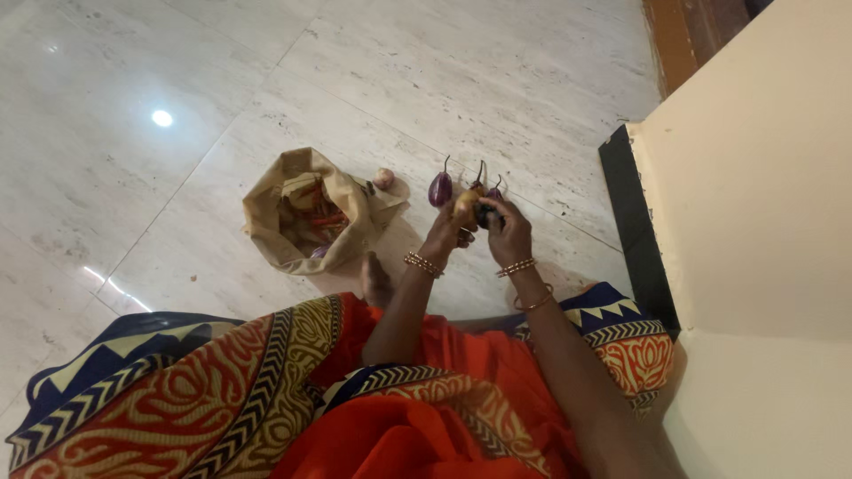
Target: The person sits on a tiled floor and peels a potato using a small knife. After finishing the potato, the person picks up a small eggplant and begins peeling it as well. A cloth bag and other vegetables are visible nearby.
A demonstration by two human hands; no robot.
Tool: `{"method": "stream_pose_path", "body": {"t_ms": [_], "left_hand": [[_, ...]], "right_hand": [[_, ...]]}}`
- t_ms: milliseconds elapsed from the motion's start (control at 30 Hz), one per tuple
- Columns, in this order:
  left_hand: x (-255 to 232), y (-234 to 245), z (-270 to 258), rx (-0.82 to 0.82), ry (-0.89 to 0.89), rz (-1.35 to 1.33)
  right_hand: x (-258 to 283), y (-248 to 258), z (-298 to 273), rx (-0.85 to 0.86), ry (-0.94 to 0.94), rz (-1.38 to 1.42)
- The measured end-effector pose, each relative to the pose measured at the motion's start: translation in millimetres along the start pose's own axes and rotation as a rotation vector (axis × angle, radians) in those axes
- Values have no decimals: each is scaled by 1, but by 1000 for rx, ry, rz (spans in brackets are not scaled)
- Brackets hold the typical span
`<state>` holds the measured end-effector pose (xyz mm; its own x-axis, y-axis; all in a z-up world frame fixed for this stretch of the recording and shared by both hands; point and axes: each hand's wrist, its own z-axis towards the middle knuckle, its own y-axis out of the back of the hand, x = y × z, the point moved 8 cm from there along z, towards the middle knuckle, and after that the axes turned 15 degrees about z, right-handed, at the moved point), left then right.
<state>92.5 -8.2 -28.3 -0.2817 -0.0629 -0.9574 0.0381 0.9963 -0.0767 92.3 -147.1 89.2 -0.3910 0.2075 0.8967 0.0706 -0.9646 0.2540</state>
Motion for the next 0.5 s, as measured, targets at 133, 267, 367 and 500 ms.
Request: {"method": "stream_pose_path", "body": {"t_ms": [133,267,367,500], "left_hand": [[5,11,4,-71,-53,-18],[17,12,11,-78,1,26],[24,7,11,-61,23,45],[29,-9,14,28,43,48]], "right_hand": [[-2,-14,-8,74,-51,46],[0,-23,-12,124,-5,-47],[3,-16,-8,85,77,-28],[4,3,1,-8,110,-91]]}}
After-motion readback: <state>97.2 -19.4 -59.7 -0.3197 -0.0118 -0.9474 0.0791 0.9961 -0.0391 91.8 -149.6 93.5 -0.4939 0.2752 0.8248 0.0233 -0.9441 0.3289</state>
